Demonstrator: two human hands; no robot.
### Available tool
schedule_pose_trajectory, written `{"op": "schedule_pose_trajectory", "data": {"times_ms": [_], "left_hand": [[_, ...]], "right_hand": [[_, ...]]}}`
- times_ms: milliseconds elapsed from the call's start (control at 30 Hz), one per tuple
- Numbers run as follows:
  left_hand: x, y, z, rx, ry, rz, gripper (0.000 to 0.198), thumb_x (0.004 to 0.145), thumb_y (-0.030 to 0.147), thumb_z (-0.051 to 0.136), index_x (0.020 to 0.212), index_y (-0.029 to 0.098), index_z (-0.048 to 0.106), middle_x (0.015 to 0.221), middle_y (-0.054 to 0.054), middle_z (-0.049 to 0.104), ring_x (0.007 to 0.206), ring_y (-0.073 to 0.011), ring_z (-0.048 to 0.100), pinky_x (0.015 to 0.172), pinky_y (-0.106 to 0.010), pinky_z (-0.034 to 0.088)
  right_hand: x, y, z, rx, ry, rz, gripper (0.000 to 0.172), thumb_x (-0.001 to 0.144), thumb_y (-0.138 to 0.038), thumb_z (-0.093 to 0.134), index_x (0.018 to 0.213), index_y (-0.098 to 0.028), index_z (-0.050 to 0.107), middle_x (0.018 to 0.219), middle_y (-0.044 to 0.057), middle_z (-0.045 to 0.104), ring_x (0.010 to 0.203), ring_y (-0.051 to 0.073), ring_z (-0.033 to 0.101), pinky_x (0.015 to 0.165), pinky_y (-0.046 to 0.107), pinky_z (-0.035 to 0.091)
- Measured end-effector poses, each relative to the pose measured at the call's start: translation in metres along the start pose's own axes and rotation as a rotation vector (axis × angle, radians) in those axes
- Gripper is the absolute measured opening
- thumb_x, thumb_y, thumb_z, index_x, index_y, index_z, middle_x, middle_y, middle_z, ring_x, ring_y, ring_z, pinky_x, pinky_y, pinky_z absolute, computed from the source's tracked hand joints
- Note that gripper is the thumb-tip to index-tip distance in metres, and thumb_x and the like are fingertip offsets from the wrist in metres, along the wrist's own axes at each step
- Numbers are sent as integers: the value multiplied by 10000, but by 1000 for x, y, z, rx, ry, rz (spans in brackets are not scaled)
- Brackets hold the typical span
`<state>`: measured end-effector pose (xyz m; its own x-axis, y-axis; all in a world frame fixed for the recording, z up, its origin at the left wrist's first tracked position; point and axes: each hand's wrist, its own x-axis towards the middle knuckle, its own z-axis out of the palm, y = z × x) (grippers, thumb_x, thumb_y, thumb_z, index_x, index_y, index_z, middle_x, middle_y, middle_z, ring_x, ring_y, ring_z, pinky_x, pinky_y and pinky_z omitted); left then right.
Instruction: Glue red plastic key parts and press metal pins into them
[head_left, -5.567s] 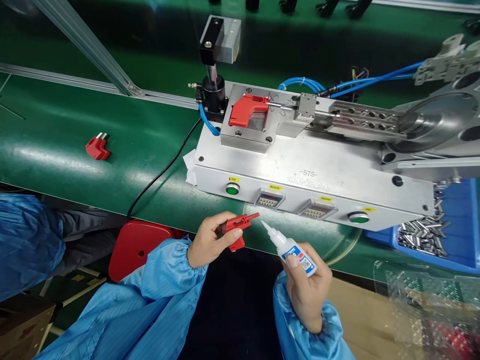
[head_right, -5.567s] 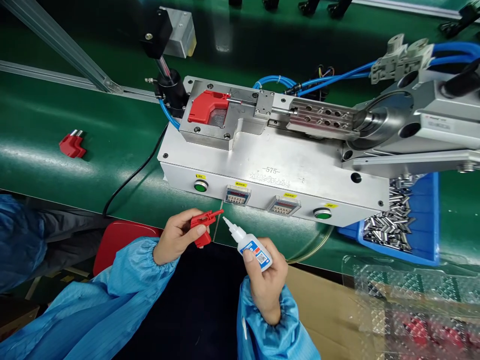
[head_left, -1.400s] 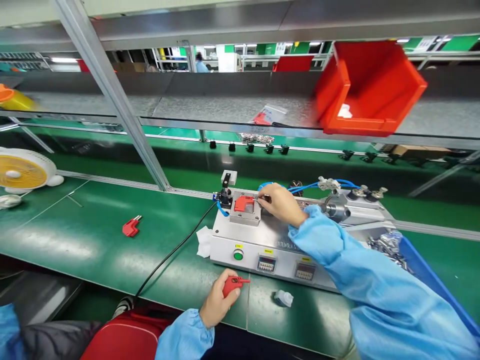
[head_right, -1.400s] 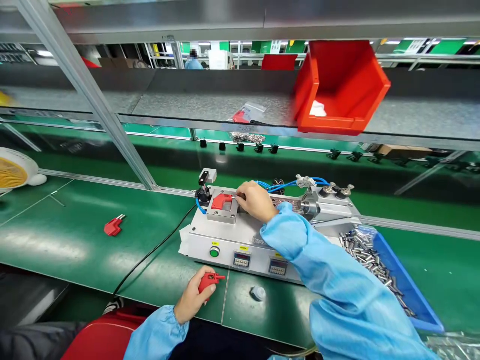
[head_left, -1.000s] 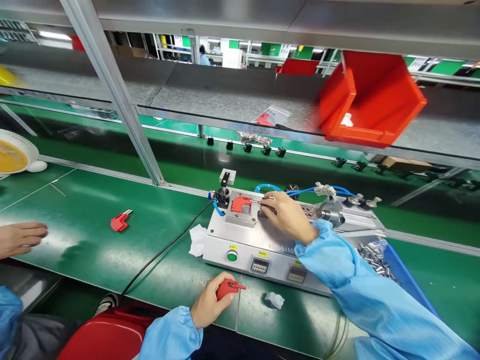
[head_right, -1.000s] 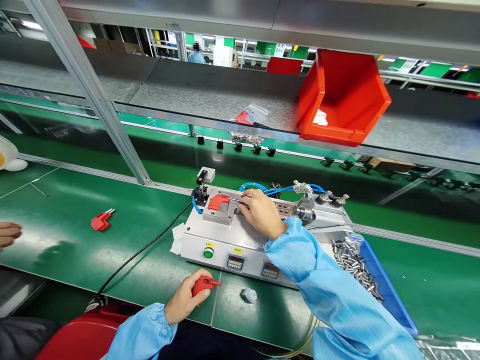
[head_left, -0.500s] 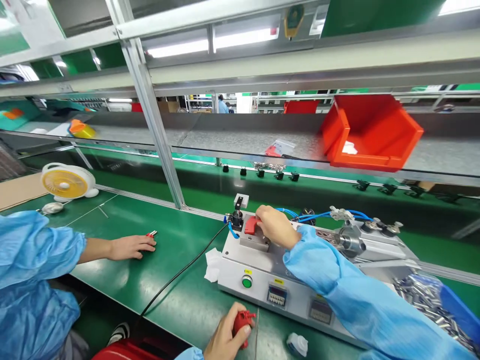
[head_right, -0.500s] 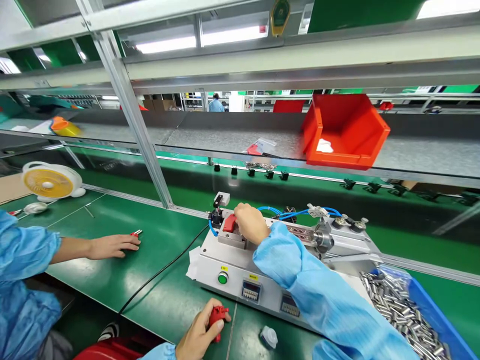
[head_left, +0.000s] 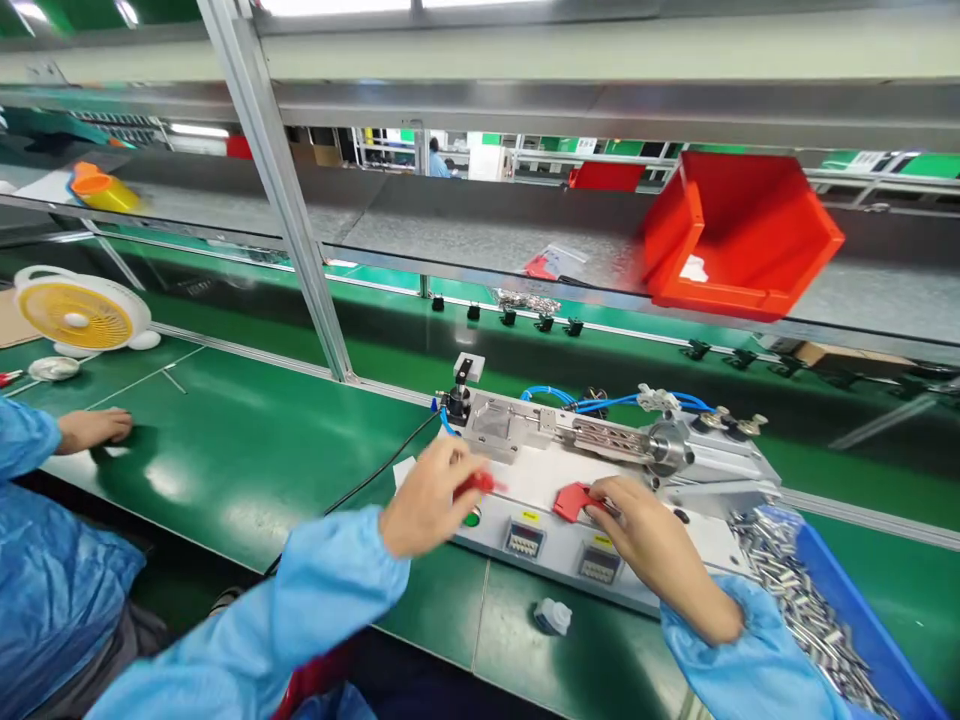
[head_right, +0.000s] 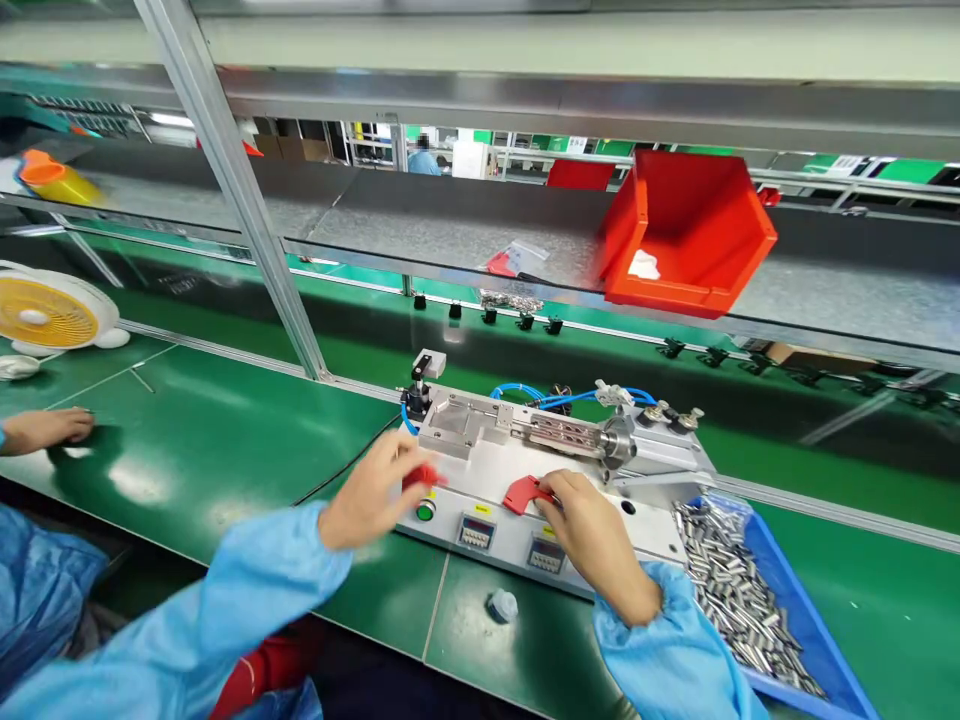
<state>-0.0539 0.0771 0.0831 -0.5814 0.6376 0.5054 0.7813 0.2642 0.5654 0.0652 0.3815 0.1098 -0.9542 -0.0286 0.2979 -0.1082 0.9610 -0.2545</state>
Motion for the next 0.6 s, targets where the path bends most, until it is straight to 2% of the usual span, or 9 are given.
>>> {"op": "schedule_pose_trajectory", "data": {"times_ms": [67, 133, 233, 333, 467, 533, 600], "left_hand": [[54, 1, -12, 254, -79, -7, 256, 972, 219, 591, 1197, 161, 699, 1120, -106, 599, 1038, -264, 625, 920, -402, 554], [98, 3, -12, 474, -212, -83, 199, 1012, 240, 583, 1127, 145, 714, 1113, -113, 619, 1025, -263, 646, 878, -380, 564], [132, 8, -4, 587, -285, -131, 132, 990, 203, 635, 1031, 119, 729, 1022, -125, 660, 997, -294, 672, 817, -385, 564], [131, 10, 3, 609, -283, -109, 104, 962, 168, 670, 1025, 112, 730, 995, -137, 688, 1016, -322, 671, 817, -405, 555], [105, 2, 5, 613, -257, -45, 194, 1049, 222, 555, 1073, 128, 722, 1126, -159, 707, 1097, -312, 644, 892, -429, 536], [92, -7, 3, 542, -188, 6, 205, 1058, 224, 532, 1054, 142, 720, 1100, -142, 724, 1056, -290, 647, 894, -427, 534], [79, -18, 1, 396, -90, 87, 153, 1033, 208, 569, 1050, 159, 714, 1088, -119, 743, 1013, -267, 653, 889, -416, 536]], "right_hand": [[-5, 0, 6, -2, 24, 9, 155, 983, -312, 510, 951, -228, 636, 968, 107, 728, 899, 291, 708, 783, 413, 587], [-9, -2, 7, -15, 60, 26, 192, 996, -329, 498, 1044, -217, 645, 1018, 116, 733, 929, 296, 715, 794, 418, 598], [-21, -4, 1, -44, 132, 37, 285, 1031, -389, 478, 1184, -208, 637, 1110, 132, 730, 993, 305, 722, 822, 422, 612], [-45, -7, -14, -45, 188, 26, 364, 1071, -480, 452, 1237, -220, 644, 1147, 127, 728, 1034, 301, 726, 869, 417, 616], [-88, -17, -28, 2, 297, 127, 399, 1063, -568, 502, 1234, -251, 673, 1150, 94, 739, 1008, 285, 735, 910, 403, 610], [-107, -20, -26, 50, 366, 223, 404, 1049, -591, 531, 1204, -253, 688, 1115, 80, 748, 923, 265, 743, 876, 383, 617], [-122, -18, -14, 94, 425, 322, 440, 1032, -631, 539, 1156, -243, 706, 1076, 80, 749, 827, 249, 740, 805, 368, 624]]}}
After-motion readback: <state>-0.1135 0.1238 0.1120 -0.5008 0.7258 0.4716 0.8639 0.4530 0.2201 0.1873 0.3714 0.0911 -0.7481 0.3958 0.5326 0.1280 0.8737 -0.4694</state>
